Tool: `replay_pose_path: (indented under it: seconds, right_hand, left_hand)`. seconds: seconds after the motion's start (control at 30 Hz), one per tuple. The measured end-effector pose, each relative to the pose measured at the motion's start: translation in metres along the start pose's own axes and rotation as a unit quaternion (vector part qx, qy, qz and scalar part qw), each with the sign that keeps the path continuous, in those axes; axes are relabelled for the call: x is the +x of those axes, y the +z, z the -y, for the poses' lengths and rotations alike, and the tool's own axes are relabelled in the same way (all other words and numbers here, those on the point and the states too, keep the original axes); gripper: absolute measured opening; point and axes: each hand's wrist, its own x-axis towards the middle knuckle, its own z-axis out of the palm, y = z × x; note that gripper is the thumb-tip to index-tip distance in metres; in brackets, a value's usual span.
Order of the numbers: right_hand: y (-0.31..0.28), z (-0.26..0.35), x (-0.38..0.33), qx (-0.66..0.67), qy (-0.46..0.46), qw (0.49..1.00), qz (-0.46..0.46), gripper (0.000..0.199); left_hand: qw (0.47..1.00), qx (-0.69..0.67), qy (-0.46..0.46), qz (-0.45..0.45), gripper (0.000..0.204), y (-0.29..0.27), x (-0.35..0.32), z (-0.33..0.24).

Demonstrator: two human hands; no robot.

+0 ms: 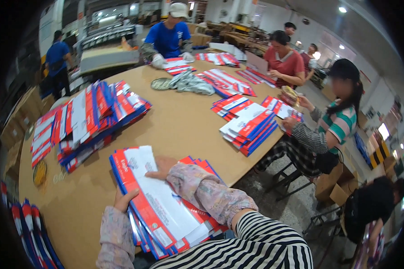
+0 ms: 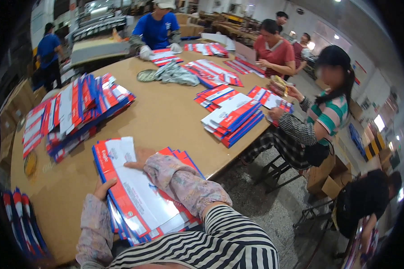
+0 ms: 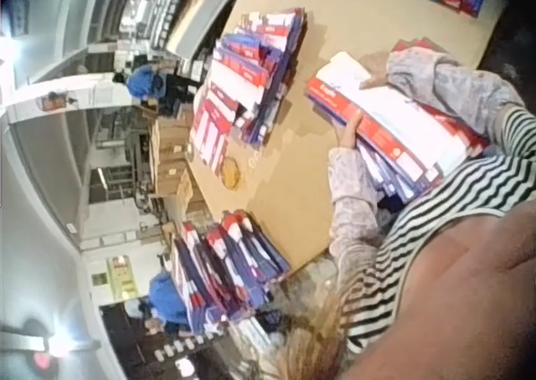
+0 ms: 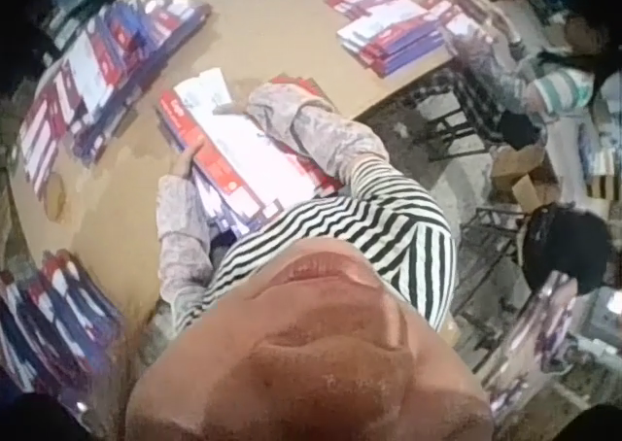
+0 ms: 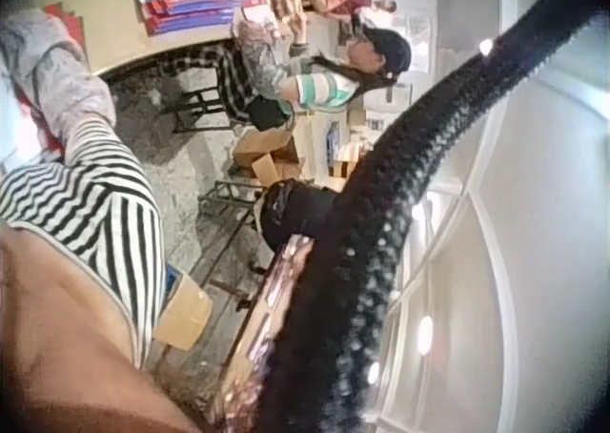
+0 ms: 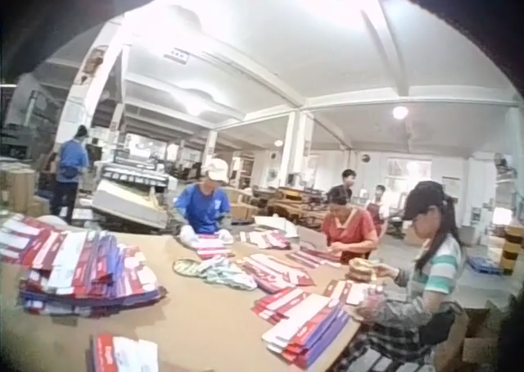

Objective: Sorting, bundling with rubber bands, and packing flat paper packaging into boxes.

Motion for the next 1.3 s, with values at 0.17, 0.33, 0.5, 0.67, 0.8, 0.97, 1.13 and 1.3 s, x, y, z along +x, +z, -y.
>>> replay_pose_path:
  seconds: [0.17, 0.33, 0.5, 0.67, 0.8, 0.97, 1.13, 1.3]
  right_hand:
    - [-0.014, 0.015, -0.015, 0.012, -0.005, 0.999, -0.046, 0.075]
    - [-0.056, 0.025, -0.020, 0.017, -0.062, 0.996, -0.056, 0.071]
    - [-0.159, 0.094, -0.053, 0.030, -0.214, 0.964, -0.153, 0.055]
    - [-0.222, 0.151, -0.081, -0.033, -0.357, 0.894, -0.270, 0.076]
    - [-0.211, 0.144, -0.086, -0.130, -0.346, 0.891, -0.264, 0.081]
    - [-0.169, 0.117, -0.079, -0.152, -0.306, 0.924, -0.174, 0.089]
    - [-0.168, 0.122, -0.082, -0.155, -0.338, 0.910, -0.182, 0.081]
    - [-0.148, 0.119, -0.080, -0.116, -0.240, 0.952, -0.152, 0.059]
  left_hand:
    - [0.998, -0.036, 0.014, -0.050, 0.072, 0.008, -0.011, 0.010]
    - [0.991, 0.026, 0.114, -0.072, 0.081, 0.028, -0.038, -0.012]
    - [0.955, 0.104, 0.276, -0.018, 0.079, 0.057, -0.061, -0.088]
    - [0.922, 0.141, 0.361, 0.010, 0.076, 0.070, -0.079, -0.123]
    - [0.865, 0.339, 0.371, 0.014, 0.073, 0.056, -0.071, -0.111]
    - [0.935, 0.211, 0.286, -0.016, 0.112, 0.038, -0.049, -0.074]
    - [0.956, 0.129, 0.261, 0.012, 0.107, 0.047, -0.040, -0.060]
    - [0.941, 0.131, 0.302, -0.075, 0.083, 0.077, -0.037, -0.054]
